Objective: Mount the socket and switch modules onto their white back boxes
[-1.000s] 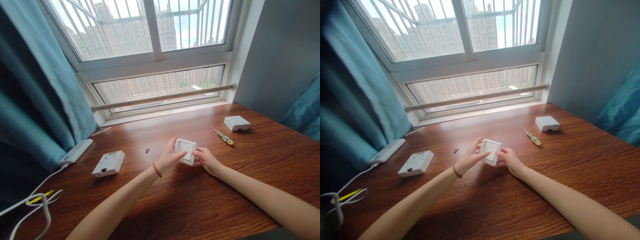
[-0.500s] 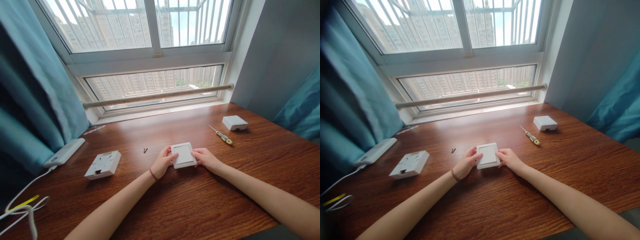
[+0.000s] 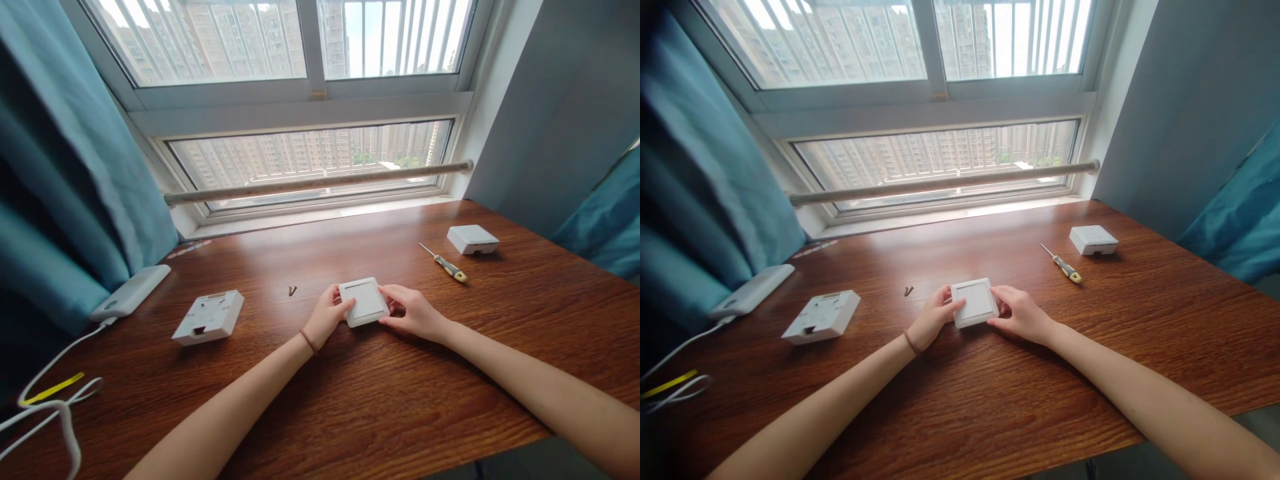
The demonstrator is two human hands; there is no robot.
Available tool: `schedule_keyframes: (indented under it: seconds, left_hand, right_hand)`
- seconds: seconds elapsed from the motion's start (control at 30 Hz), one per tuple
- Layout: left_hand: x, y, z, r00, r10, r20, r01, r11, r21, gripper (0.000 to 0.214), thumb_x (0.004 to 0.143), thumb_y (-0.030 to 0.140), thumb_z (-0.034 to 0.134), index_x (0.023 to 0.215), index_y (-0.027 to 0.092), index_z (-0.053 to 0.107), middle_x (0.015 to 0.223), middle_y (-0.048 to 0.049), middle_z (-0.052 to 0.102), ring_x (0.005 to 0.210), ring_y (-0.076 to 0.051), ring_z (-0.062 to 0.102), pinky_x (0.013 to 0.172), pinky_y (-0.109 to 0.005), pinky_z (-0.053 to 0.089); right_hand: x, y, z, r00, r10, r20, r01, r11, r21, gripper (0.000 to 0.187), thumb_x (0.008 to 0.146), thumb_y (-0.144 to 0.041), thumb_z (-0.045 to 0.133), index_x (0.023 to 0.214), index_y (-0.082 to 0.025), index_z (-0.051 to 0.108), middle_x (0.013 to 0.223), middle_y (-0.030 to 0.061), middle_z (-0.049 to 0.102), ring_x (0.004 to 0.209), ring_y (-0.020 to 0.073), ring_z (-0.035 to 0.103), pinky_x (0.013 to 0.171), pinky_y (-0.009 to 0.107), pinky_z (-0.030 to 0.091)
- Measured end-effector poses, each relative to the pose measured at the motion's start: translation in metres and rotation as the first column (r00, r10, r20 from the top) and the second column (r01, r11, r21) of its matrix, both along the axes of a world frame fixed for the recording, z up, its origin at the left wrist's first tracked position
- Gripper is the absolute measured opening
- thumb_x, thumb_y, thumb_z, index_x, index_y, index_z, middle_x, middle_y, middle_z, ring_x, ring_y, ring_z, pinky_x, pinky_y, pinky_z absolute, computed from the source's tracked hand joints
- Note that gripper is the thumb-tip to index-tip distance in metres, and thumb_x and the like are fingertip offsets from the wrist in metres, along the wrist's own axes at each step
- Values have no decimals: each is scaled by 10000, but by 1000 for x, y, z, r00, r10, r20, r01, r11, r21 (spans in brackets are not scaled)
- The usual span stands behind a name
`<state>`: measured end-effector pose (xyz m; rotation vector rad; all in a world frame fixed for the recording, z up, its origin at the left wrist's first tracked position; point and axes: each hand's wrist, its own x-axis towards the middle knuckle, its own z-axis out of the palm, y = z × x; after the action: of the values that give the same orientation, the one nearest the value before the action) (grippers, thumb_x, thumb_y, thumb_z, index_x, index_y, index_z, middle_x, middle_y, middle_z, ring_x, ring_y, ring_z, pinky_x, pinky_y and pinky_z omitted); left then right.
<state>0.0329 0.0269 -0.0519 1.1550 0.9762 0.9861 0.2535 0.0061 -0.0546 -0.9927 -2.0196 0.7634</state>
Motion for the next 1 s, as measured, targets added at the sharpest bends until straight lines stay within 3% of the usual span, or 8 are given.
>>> schedule_keyframes:
  seconds: [0.17,0.37,0.57,0.67,1.0]
  left_hand:
    - [0,0,0,1000,-4,-28,4,1000,11,405,612,323,732,927,136,560,1006,-98,636,913,-230,603,659,-291,516]
    - [1,0,2,999,13,-52,-11,999,35,376,620,306,721,921,141,568,987,-81,640,888,-218,609,688,-295,506]
    - [1,0,2,998,25,-63,-22,999,47,393,620,301,723,941,141,564,1004,-84,628,906,-218,598,692,-285,505]
    - [2,1,0,998,19,-54,-17,999,39,428,619,318,724,968,139,553,1004,-82,618,913,-216,591,673,-271,510]
    - [3,3,-2,1000,20,21,-19,999,-45,400,766,521,546,934,158,550,928,-68,624,828,-203,620,541,-246,525]
  right_hand:
    - [0,-2,2,999,15,52,-19,996,88,532,732,-315,658,1238,-209,536,1204,108,565,862,213,615,706,337,548]
    - [-1,-3,-1,1000,5,29,-8,994,104,535,742,-311,652,1255,-234,524,1228,104,556,954,238,608,766,375,551]
    - [1,-1,-5,999,-13,49,7,992,124,567,751,-321,648,1290,-232,498,1329,108,485,1194,272,484,954,426,457]
    - [2,1,-6,994,-35,107,15,984,179,516,757,-326,646,1250,-216,542,1327,127,490,1207,274,475,1013,444,388]
    - [2,0,-2,990,-53,130,20,970,242,484,756,-321,650,1208,-173,563,1288,142,528,1179,244,507,996,391,413]
